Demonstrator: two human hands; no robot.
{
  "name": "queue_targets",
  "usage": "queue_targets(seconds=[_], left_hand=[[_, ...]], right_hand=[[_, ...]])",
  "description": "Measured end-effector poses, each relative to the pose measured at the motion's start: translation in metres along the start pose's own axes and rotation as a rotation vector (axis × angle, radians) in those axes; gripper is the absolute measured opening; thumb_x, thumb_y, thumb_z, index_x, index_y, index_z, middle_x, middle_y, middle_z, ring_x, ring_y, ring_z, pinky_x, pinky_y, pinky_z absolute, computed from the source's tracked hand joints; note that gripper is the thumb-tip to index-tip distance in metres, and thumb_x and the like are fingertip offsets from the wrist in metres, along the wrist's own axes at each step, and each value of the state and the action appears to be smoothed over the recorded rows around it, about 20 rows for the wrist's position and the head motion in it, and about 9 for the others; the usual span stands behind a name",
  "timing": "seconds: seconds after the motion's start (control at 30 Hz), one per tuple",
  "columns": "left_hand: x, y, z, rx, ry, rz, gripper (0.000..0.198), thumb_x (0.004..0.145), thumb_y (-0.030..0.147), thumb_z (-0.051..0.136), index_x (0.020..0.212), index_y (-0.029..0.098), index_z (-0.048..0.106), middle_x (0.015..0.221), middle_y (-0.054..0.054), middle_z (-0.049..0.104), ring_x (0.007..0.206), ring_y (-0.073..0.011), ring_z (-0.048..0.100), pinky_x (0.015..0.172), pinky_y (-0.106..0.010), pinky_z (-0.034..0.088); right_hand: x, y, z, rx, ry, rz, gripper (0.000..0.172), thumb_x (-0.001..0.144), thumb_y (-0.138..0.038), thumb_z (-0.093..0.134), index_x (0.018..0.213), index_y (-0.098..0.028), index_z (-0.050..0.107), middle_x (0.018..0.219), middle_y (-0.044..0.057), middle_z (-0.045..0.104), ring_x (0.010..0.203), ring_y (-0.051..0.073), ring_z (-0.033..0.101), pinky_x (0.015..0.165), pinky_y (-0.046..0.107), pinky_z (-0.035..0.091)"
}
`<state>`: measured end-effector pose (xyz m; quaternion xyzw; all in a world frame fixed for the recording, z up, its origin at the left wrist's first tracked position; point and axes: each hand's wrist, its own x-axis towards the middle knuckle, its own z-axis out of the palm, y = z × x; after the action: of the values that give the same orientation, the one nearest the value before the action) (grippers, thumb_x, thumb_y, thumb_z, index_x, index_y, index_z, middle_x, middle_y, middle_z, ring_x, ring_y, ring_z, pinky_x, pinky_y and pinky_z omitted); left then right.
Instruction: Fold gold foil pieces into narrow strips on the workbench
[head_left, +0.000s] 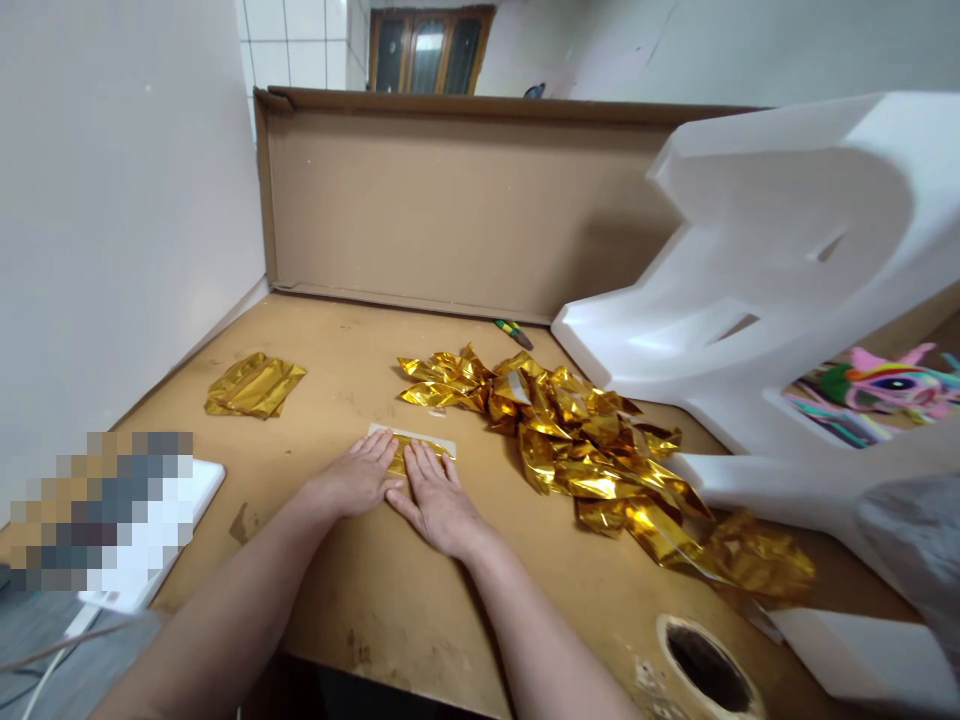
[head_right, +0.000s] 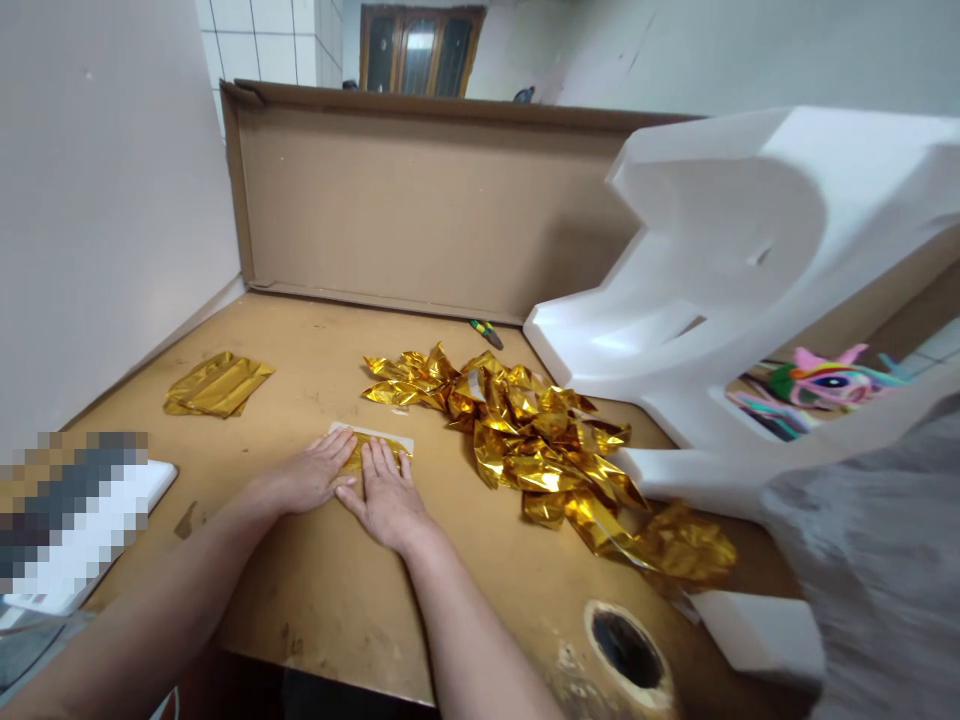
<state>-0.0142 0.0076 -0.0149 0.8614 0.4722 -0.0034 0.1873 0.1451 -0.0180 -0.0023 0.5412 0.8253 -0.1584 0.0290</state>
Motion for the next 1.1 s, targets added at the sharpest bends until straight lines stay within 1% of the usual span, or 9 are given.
queue_targets(seconds=[0.2,0.27,0.33,0.43,0.5,0.63,0.87,1.0,1.1], left_hand=[[0.001,-0.001,0.003,0.007,0.097,-0.013,0.065,0.091,0.048,0.023,0.137,0.003,0.028,0.147,-0.018,0.021,0.137,-0.0240,0.014,0.111,-0.037,0.014],[0.002,0.002,0.004,0.007,0.136,-0.001,0.067,0.091,0.051,0.021,0.137,0.003,0.028,0.147,-0.018,0.021,0.137,-0.0248,0.014,0.111,-0.038,0.014],[0.002,0.009,0.006,0.001,0.159,0.055,0.068,0.091,0.053,0.020,0.139,0.005,0.024,0.148,-0.017,0.018,0.138,-0.0243,0.011,0.111,-0.039,0.012],[0.004,0.020,0.008,-0.030,0.111,0.171,0.069,0.090,0.055,0.019,0.142,0.010,0.017,0.150,-0.013,0.013,0.138,-0.0219,0.007,0.112,-0.038,0.010],[0.005,0.025,0.009,-0.046,0.061,0.194,0.072,0.089,0.057,0.019,0.143,0.009,0.013,0.150,-0.013,0.010,0.138,-0.0224,0.006,0.112,-0.038,0.010],[0.005,0.021,0.012,-0.026,0.027,0.149,0.076,0.089,0.059,0.018,0.142,0.005,0.014,0.150,-0.015,0.009,0.138,-0.0239,0.005,0.112,-0.038,0.011],[0.004,-0.003,0.012,-0.003,0.084,0.056,0.079,0.087,0.062,0.015,0.140,0.004,0.021,0.148,-0.018,0.013,0.138,-0.0252,0.007,0.111,-0.040,0.013],[0.002,-0.004,0.007,-0.018,0.072,0.024,0.073,0.090,0.055,0.016,0.140,0.003,0.022,0.148,-0.018,0.013,0.138,-0.0239,0.008,0.111,-0.038,0.014],[0.002,-0.002,0.005,-0.011,0.053,0.008,0.067,0.091,0.047,0.018,0.139,0.000,0.022,0.148,-0.018,0.013,0.138,-0.0232,0.008,0.111,-0.037,0.013]], right_hand=[[-0.006,0.013,-0.002,-0.043,-0.003,0.119,0.085,0.084,-0.062,0.016,0.142,0.000,0.011,0.150,0.015,0.004,0.138,0.024,0.000,0.111,0.042,0.005],[-0.005,0.013,-0.002,-0.049,-0.008,0.127,0.084,0.084,-0.060,0.017,0.143,-0.001,0.010,0.150,0.015,0.004,0.138,0.024,0.000,0.111,0.042,0.005],[-0.005,0.012,-0.001,-0.049,-0.013,0.124,0.082,0.084,-0.057,0.019,0.143,-0.001,0.010,0.150,0.015,0.004,0.138,0.023,0.000,0.111,0.042,0.005],[-0.003,0.014,0.001,-0.048,-0.022,0.100,0.077,0.084,-0.050,0.024,0.143,-0.001,0.009,0.150,0.016,0.003,0.138,0.024,0.000,0.111,0.043,0.005],[-0.003,0.016,0.001,-0.051,-0.025,0.091,0.076,0.083,-0.045,0.028,0.143,-0.002,0.010,0.150,0.015,0.003,0.138,0.024,0.000,0.111,0.044,0.005],[-0.003,0.017,0.001,-0.058,-0.038,0.103,0.077,0.081,-0.042,0.032,0.143,-0.002,0.009,0.150,0.014,0.001,0.138,0.024,-0.001,0.111,0.043,0.005],[-0.002,0.019,0.005,-0.047,0.012,0.096,0.084,0.083,-0.061,0.019,0.144,-0.004,0.010,0.151,0.014,0.004,0.138,0.025,0.000,0.110,0.044,0.007],[-0.002,0.018,0.005,-0.053,0.039,0.106,0.086,0.082,-0.066,0.015,0.143,-0.005,0.013,0.150,0.014,0.010,0.138,0.025,0.004,0.111,0.042,0.007],[-0.002,0.012,0.004,-0.045,0.106,0.104,0.085,0.083,-0.065,0.011,0.143,-0.005,0.016,0.150,0.014,0.013,0.138,0.024,0.006,0.111,0.042,0.005]])
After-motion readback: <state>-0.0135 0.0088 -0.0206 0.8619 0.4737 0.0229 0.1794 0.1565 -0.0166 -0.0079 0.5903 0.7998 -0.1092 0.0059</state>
